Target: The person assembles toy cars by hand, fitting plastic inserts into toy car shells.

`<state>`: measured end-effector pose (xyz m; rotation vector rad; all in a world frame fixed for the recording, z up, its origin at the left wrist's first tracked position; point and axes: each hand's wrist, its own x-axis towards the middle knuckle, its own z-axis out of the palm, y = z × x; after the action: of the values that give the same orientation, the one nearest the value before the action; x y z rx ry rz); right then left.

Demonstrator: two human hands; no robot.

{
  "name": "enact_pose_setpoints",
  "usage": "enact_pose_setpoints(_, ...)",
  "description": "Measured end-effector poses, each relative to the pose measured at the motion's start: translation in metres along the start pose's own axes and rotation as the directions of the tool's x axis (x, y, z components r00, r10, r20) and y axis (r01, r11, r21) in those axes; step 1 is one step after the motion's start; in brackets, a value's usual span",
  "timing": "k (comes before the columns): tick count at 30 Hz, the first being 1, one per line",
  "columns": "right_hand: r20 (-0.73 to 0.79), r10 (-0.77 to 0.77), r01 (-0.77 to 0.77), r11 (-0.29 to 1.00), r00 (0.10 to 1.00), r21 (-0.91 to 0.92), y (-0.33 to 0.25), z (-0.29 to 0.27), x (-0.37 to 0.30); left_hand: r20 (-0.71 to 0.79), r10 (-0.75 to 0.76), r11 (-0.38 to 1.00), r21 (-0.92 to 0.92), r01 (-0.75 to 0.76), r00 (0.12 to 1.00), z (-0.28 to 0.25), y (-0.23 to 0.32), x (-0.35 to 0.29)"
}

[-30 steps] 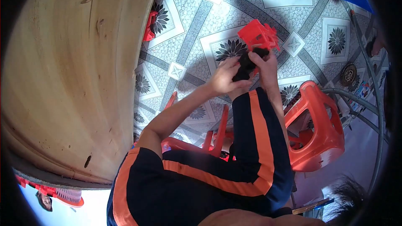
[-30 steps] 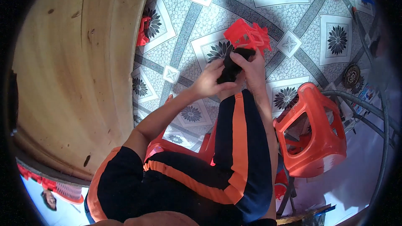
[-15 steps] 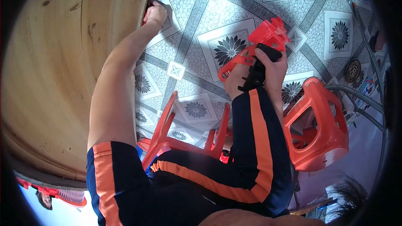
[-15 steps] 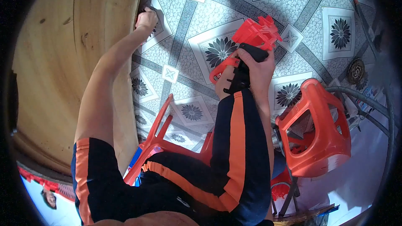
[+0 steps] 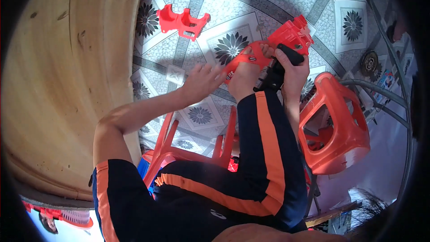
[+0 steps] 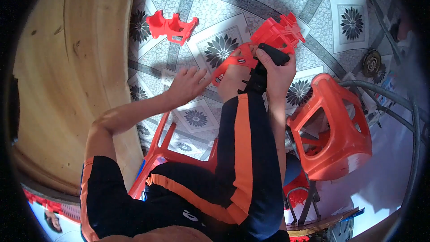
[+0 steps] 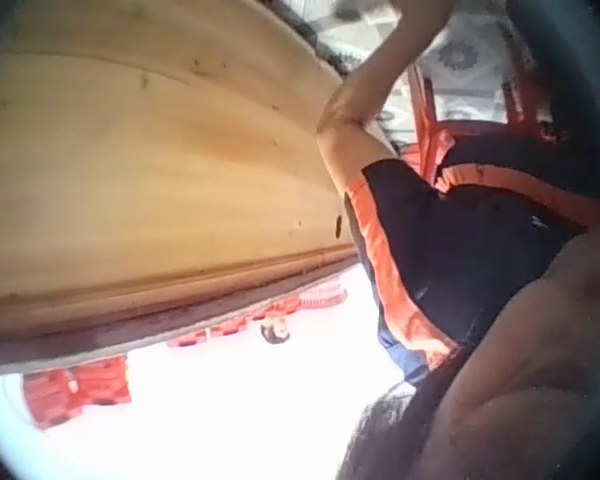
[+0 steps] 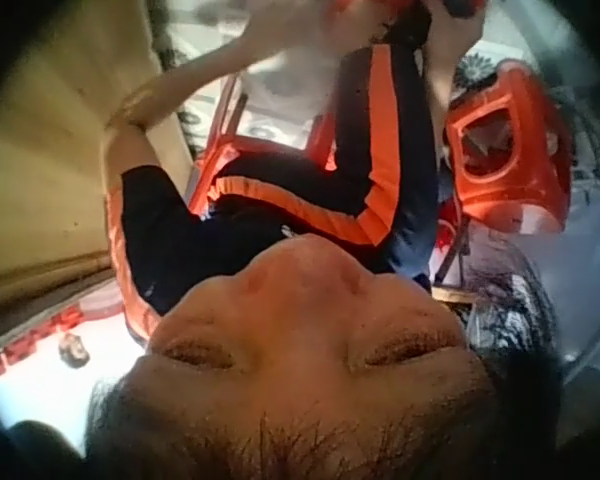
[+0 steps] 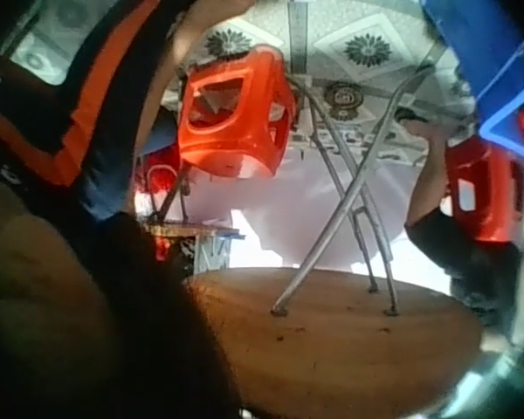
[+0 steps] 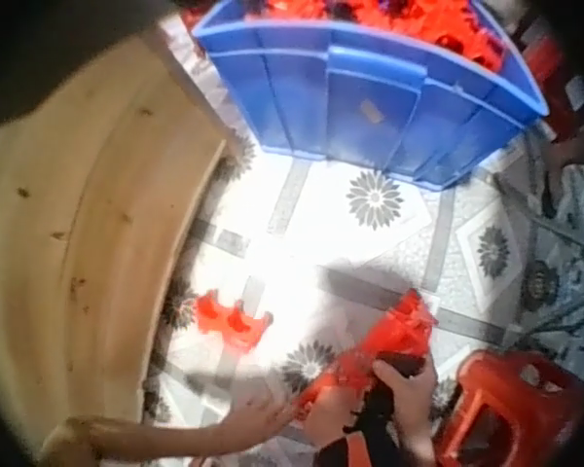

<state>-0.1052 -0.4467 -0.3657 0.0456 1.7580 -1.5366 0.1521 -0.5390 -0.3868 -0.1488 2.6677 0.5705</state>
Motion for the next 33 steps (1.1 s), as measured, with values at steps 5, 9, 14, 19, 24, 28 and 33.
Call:
enact_pose_setpoints(5,-0.159,-0.137,0.08,0.944,0.978,-0.32,-0.011,-0.032,0.003,0.196,-0.821,0.033,-0.922,0.387,0.536,0.018,-0.017,0.006)
enact_pose_setpoints(9,-0.204,-0.27,0.116,0.823,0.941,-0.556,-0.027,-0.058,0.002,0.421,-0.894,-0.419,-0.907,0.047,0.155,-0.015,-0.092,0.06)
enact_pose_setpoints(14,0.226,-0.61,0.45,0.242,0.759,-0.859,-0.071,-0.063,-0.021,0.243,-0.905,-0.347,-0.896,0.277,-0.349,0.043,-0.158,0.087)
enact_pose_setpoints(19,0.503,-0.53,0.573,-0.04,0.683,-0.819,-0.156,-0.062,-0.071,0.412,-0.909,-0.352,-0.84,-0.414,-0.064,0.025,-0.11,0.102)
enact_pose_setpoints(24,0.791,-0.468,0.731,-0.363,0.394,-0.578,-0.23,-0.021,-0.138,0.219,-0.769,-0.558,-0.689,-0.462,0.601,-0.067,-0.024,0.135)
enact_pose_setpoints(28,0.735,-0.631,0.766,-0.338,0.247,-0.547,-0.27,-0.014,-0.253,-0.564,-0.47,-0.008,-0.766,-0.642,0.679,-0.135,0.053,0.119)
enact_pose_setpoints(33,0.511,-0.786,0.567,-0.257,0.349,-0.783,-0.238,-0.045,-0.448,-0.485,-0.297,-0.241,-0.796,-0.556,0.823,-0.184,0.174,-0.048)
